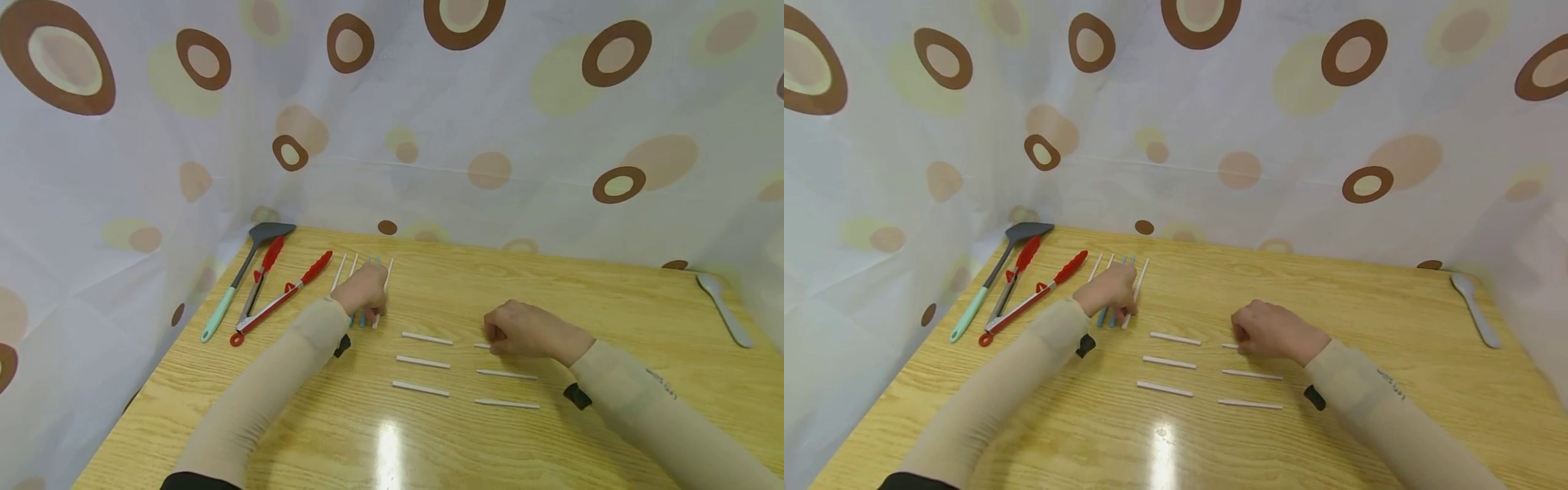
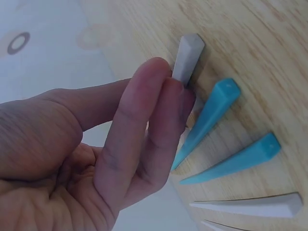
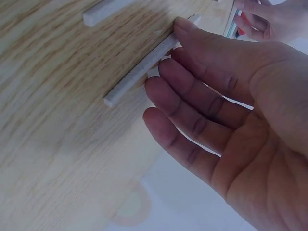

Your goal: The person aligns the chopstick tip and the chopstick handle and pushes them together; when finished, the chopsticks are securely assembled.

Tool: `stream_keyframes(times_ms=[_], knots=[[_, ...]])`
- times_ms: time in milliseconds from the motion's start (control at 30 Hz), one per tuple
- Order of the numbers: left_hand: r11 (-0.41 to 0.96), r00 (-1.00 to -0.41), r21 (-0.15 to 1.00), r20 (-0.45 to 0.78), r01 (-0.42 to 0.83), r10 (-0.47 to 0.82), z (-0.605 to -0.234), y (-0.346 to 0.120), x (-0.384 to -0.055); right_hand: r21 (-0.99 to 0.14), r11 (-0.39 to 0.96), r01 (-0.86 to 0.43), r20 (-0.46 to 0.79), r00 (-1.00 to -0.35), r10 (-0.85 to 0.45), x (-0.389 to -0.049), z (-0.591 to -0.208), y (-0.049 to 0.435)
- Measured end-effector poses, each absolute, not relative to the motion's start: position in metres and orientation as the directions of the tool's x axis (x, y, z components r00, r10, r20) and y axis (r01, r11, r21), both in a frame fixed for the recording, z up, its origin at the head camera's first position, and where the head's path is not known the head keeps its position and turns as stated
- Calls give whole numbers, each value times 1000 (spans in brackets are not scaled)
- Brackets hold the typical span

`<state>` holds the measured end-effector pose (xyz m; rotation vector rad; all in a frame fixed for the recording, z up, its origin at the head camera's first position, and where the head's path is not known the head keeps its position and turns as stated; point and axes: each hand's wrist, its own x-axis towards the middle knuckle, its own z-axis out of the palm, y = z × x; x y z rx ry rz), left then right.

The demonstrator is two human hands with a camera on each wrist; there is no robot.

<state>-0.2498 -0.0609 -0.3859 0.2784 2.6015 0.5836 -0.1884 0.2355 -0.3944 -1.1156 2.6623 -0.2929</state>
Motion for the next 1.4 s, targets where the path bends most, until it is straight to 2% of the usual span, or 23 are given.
stream_keyframes(times_ms=[200, 333, 433, 533, 633, 700, 1100, 1400], knots=[[882, -883, 442, -335, 162, 329, -378, -60, -243, -272, 689, -672, -142, -680, -720, -189, -395, 236], [854, -873, 434, -248, 287, 419, -372, -52, -235, -272, 680, -681, -132, -673, -728, -189, -396, 235], [802, -815, 433, -219, 411, 536, -372, -43, -229, -273, 682, -678, -135, -675, -725, -189, -396, 236], [737, -727, 427, -226, 525, 649, -375, -33, -223, -274, 688, -672, -142, -680, -720, -189, -395, 238], [684, -655, 433, -243, 586, 715, -380, -27, -218, -280, 685, -672, -141, -677, -722, -189, -394, 239], [669, -630, 440, -258, 599, 733, -383, -24, -215, -285, 676, -679, -134, -670, -730, -188, -394, 240], [660, -610, 414, -268, 627, 746, -394, -19, -214, -291, 656, -696, -117, -655, -747, -186, -394, 240], [662, -613, 336, -253, 670, 749, -399, -18, -215, -261, 673, -692, -150, -660, -736, -186, -394, 237]])
